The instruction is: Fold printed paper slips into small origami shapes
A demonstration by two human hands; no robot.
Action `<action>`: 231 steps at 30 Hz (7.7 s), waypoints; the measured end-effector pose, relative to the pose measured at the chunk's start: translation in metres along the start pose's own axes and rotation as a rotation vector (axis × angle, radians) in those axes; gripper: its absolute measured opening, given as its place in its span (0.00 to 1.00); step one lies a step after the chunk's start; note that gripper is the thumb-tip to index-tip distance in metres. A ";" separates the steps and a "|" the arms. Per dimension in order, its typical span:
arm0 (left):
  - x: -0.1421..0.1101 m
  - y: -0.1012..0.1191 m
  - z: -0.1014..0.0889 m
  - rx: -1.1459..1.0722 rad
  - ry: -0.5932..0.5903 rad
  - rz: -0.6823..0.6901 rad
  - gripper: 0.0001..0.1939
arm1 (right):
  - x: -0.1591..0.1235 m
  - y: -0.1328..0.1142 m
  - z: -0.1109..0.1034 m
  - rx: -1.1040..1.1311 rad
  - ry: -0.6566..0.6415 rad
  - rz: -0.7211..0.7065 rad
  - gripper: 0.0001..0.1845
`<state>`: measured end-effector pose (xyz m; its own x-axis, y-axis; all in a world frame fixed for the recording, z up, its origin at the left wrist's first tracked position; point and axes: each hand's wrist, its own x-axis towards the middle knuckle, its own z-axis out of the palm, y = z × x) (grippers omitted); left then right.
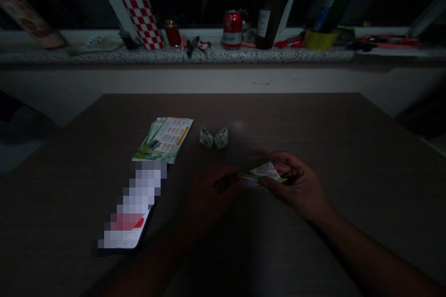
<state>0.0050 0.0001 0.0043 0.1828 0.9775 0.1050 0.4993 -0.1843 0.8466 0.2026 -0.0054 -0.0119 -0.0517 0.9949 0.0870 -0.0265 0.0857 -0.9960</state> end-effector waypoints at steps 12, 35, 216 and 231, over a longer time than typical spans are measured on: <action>-0.004 0.002 0.001 0.152 0.063 0.188 0.06 | -0.003 -0.001 0.002 -0.055 0.051 -0.089 0.18; 0.006 0.008 0.001 -0.481 -0.118 -0.261 0.06 | -0.004 -0.004 0.003 -0.198 0.112 -0.205 0.14; 0.010 -0.013 -0.012 0.404 -0.569 0.347 0.15 | 0.002 -0.020 -0.016 -0.670 -0.670 -0.320 0.26; 0.008 -0.015 -0.010 0.299 -0.577 0.403 0.14 | 0.003 -0.019 -0.022 -0.679 -0.695 -0.292 0.19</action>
<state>-0.0097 0.0118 -0.0020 0.7719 0.6356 0.0173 0.4932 -0.6156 0.6147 0.2248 -0.0027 0.0065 -0.7091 0.6969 0.1073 0.4306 0.5484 -0.7169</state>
